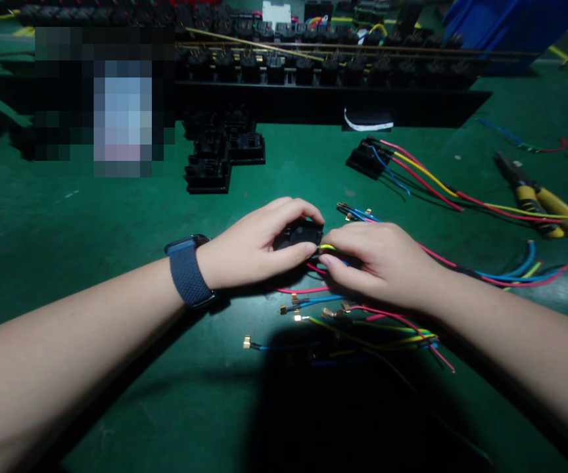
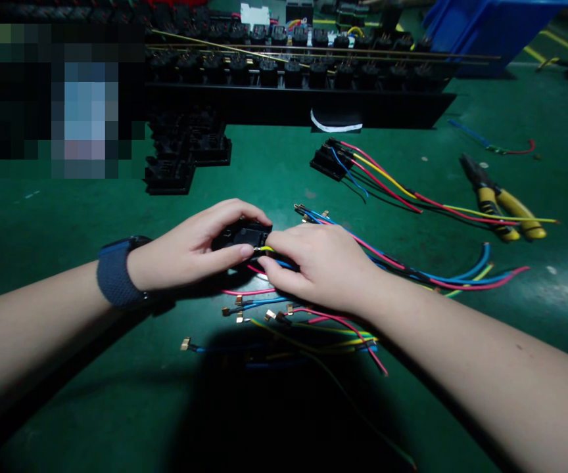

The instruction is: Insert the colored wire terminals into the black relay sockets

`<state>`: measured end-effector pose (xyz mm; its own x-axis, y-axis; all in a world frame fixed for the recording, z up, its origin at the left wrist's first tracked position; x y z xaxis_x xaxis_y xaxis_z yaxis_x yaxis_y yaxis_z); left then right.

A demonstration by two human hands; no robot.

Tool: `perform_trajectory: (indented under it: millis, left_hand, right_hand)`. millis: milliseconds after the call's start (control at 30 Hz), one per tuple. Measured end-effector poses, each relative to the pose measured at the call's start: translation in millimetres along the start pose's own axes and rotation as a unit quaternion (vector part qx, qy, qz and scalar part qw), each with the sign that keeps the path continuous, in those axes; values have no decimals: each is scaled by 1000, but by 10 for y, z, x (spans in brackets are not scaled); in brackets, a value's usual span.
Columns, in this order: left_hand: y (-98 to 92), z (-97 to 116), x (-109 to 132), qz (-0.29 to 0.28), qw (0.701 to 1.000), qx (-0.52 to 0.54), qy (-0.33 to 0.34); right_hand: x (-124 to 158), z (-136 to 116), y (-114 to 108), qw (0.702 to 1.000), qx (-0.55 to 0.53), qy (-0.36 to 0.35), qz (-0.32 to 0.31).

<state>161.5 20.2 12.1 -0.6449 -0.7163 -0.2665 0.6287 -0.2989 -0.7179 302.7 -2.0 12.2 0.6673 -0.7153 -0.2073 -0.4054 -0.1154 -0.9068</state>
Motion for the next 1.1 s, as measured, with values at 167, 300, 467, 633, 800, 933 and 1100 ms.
perform_trajectory:
  millis: [167, 300, 467, 633, 800, 933, 1100]
  left_hand:
    - [-9, 8, 4, -3, 1000, 4, 6]
    - [-5, 21, 0, -8, 1000, 7, 12]
    - [-7, 9, 1, -13, 1000, 20, 2]
    - [-11, 13, 0, -13, 1000, 12, 6]
    - [1, 36, -2, -17, 1000, -3, 17]
    - [8, 27, 8, -18, 1000, -7, 2]
    - [18, 22, 7, -22, 999, -24, 2]
  right_hand:
    - [6, -4, 4, 1000, 17, 0, 1]
    - [12, 0, 6, 1000, 22, 5, -8]
    - [13, 9, 0, 1000, 21, 11, -4]
    - [12, 0, -4, 1000, 23, 9, -2]
    - [13, 2, -6, 1000, 26, 10, -4]
    - [11, 9, -11, 999, 30, 15, -8]
    - [14, 12, -40, 999, 14, 22, 23]
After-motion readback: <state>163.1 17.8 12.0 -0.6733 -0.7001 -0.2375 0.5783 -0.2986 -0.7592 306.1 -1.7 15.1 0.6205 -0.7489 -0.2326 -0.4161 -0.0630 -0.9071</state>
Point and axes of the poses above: each hand's wrist, its own x-axis away from the middle knuckle, its own y-axis out of the palm, z = x × y, the point moved 5 cm from there along -x, towards the middle knuckle, and after that the axes turned 6 degrees about z, right-handed, at the moved point
